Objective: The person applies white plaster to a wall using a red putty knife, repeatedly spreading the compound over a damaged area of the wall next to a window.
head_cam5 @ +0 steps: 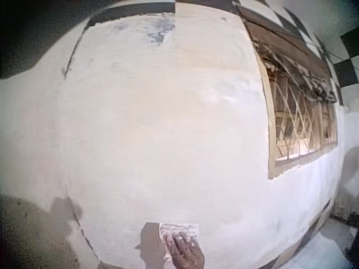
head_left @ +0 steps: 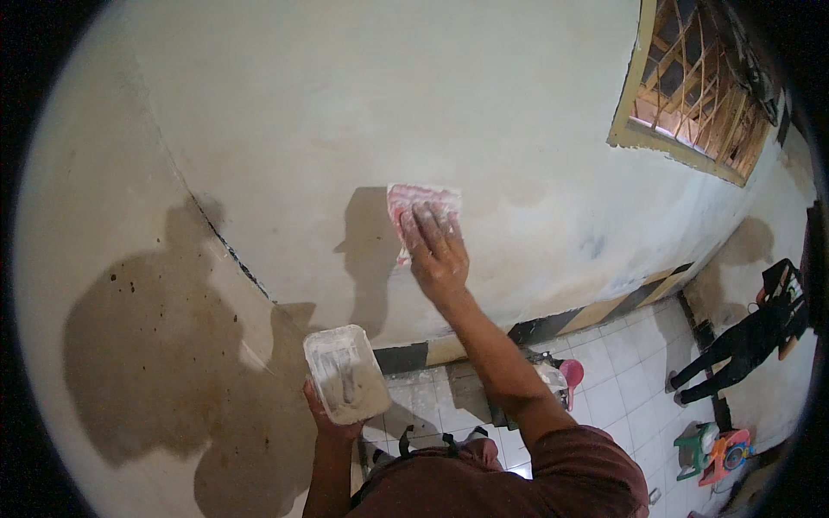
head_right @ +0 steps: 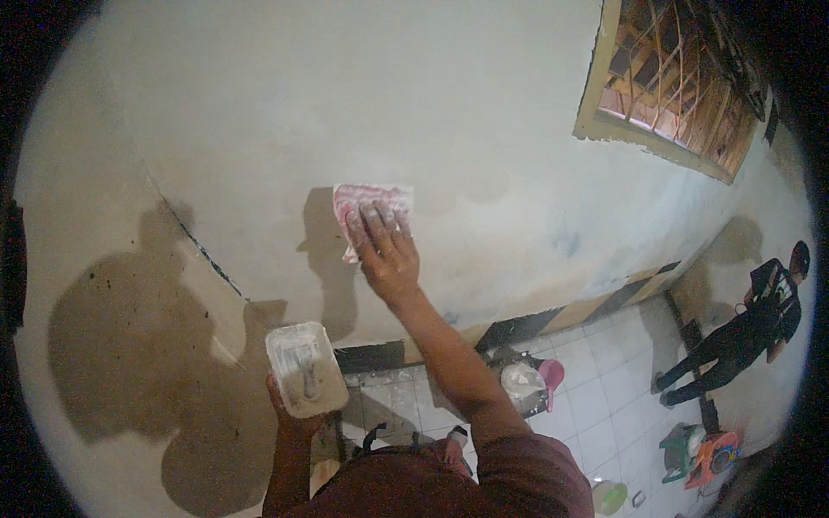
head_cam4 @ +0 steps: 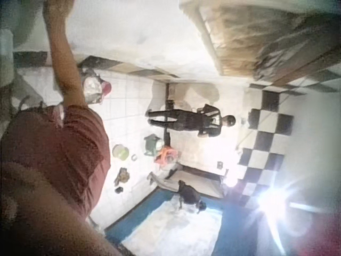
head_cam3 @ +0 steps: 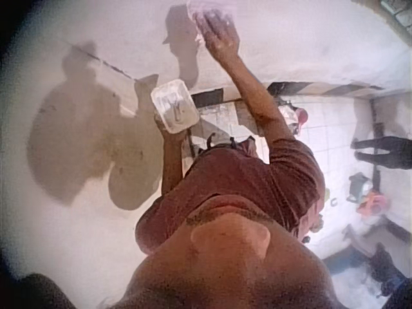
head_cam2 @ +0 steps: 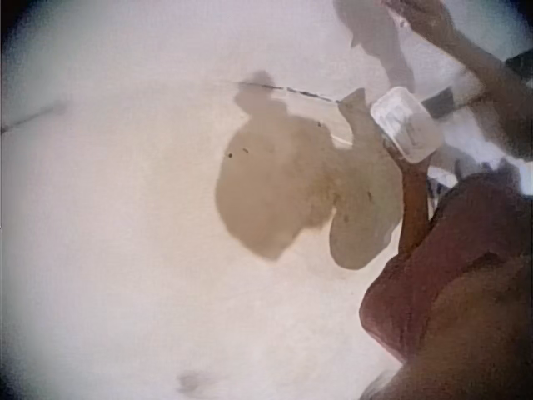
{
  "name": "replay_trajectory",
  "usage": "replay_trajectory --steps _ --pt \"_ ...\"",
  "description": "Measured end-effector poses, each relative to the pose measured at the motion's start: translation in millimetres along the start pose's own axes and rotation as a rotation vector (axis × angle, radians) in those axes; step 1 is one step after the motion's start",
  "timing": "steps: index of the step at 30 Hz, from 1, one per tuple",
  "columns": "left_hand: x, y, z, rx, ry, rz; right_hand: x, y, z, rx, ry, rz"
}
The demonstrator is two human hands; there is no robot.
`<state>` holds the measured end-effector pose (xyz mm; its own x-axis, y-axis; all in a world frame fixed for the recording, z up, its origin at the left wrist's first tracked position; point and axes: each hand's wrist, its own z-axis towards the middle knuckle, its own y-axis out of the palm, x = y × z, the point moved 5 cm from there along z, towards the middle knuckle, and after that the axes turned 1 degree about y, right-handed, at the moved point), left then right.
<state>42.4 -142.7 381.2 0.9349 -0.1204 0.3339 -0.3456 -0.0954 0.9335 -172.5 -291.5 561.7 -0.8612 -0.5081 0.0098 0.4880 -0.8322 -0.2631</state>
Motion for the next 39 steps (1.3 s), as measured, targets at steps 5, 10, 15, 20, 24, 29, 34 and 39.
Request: replay_trajectory --steps 5,10,15,20,24,29,34,39 --pt "-5 -1 -2 0.042 -0.013 0.095 56 54 -109 -0.497 -0.096 0.029" --pt "-1 -8 1 0.071 0.028 -0.006 60 -5 -153 -0.395 0.372 0.166" --pt "5 1 -5 0.054 -0.021 0.041 114 -52 -40 0.216 0.626 -0.034" --pt "0 -13 4 0.035 -0.062 -0.043 62 39 -24 -0.004 0.823 -0.09" --pt "6 -9 10 0.021 0.004 0.156 -84 112 -45 -0.199 0.289 -0.042" --pt "12 2 15 0.0 0.011 0.096 -98 43 -51 -0.445 0.424 0.505" --pt "-15 28 33 -0.034 0.105 0.463 -3 -55 -83 -0.419 1.027 0.782" --pt "-28 35 43 0.026 -0.018 0.19 -8 -86 -107 -0.461 1.337 0.975"
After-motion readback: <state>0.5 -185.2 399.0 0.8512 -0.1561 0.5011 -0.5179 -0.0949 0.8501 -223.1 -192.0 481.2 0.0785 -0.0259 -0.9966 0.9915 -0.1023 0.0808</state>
